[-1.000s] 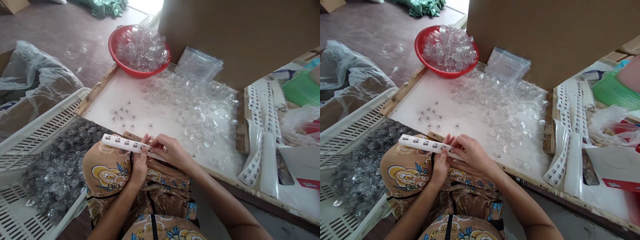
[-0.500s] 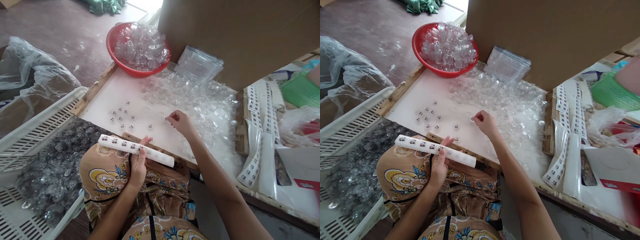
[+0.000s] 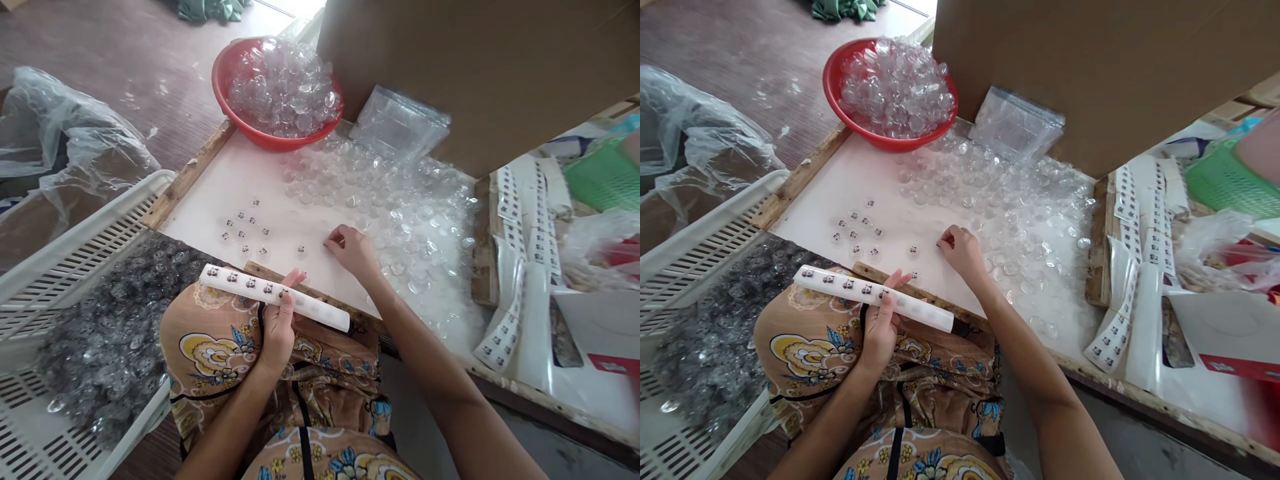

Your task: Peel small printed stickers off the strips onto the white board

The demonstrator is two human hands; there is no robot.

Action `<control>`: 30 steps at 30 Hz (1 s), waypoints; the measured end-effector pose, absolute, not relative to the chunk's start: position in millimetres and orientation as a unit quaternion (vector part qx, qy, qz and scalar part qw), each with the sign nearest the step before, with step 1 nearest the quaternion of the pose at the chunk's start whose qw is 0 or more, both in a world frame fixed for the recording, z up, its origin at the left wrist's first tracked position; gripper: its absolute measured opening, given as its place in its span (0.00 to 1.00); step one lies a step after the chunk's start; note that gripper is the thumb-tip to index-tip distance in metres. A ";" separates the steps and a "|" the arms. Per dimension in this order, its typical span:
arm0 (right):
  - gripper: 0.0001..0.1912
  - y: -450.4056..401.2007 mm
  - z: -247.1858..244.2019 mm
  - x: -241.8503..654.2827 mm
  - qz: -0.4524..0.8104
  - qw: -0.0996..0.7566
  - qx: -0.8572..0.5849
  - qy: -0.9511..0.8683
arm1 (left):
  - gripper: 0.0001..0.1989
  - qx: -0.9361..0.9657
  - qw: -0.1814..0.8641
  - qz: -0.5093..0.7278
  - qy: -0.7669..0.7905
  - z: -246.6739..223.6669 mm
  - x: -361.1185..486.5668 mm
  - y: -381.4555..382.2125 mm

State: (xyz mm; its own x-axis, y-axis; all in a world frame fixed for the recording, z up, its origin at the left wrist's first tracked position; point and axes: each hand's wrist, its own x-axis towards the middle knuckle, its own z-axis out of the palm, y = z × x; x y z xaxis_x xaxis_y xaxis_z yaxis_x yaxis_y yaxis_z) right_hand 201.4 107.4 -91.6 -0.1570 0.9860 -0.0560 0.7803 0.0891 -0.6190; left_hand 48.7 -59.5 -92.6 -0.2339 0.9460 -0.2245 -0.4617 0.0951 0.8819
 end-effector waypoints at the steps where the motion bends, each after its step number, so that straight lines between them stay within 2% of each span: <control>1: 0.05 105.0 -92.1 202.4 0.277 0.196 -0.620 -0.708 | 0.27 0.254 0.560 0.625 0.481 -92.3 48.6 -59.4; 3: 0.07 99.6 -89.3 204.5 0.279 0.205 -0.620 -0.704 | 0.27 0.255 0.556 0.627 0.483 -91.6 48.5 -59.6; 6: 0.06 86.1 -73.5 201.7 0.261 0.241 -0.600 -0.717 | 0.27 0.259 0.558 0.627 0.478 -91.4 48.8 -60.1; 8: 0.07 71.8 -57.8 193.9 0.328 0.246 -0.545 -0.731 | 0.26 0.264 0.563 0.627 0.470 -92.7 49.4 -60.1; 10: 0.14 54.9 -43.1 182.9 0.446 0.205 -0.454 -0.743 | 0.26 0.263 0.566 0.633 0.459 -95.0 50.2 -59.8; 12: 0.17 39.4 -33.4 172.8 0.521 0.156 -0.385 -0.746 | 0.26 0.258 0.564 0.640 0.453 -97.8 50.9 -59.6; 16: 0.11 27.0 -30.1 170.2 0.549 0.145 -0.368 -0.736 | 0.24 0.265 0.574 0.630 0.452 -99.4 50.9 -60.6; 20: 0.11 34.5 -30.4 189.7 0.593 0.120 -0.340 -0.720 | 0.25 0.238 0.567 0.660 0.431 -95.9 49.2 -61.6; 25: 0.08 35.3 -26.1 204.5 0.569 0.087 -0.358 -0.735 | 0.20 0.188 0.561 0.656 0.468 -96.0 48.3 -60.7; 30: 0.04 16.5 -31.0 191.5 0.462 0.179 -0.417 -0.762 | 0.19 0.170 0.558 0.645 0.493 -96.5 50.4 -58.6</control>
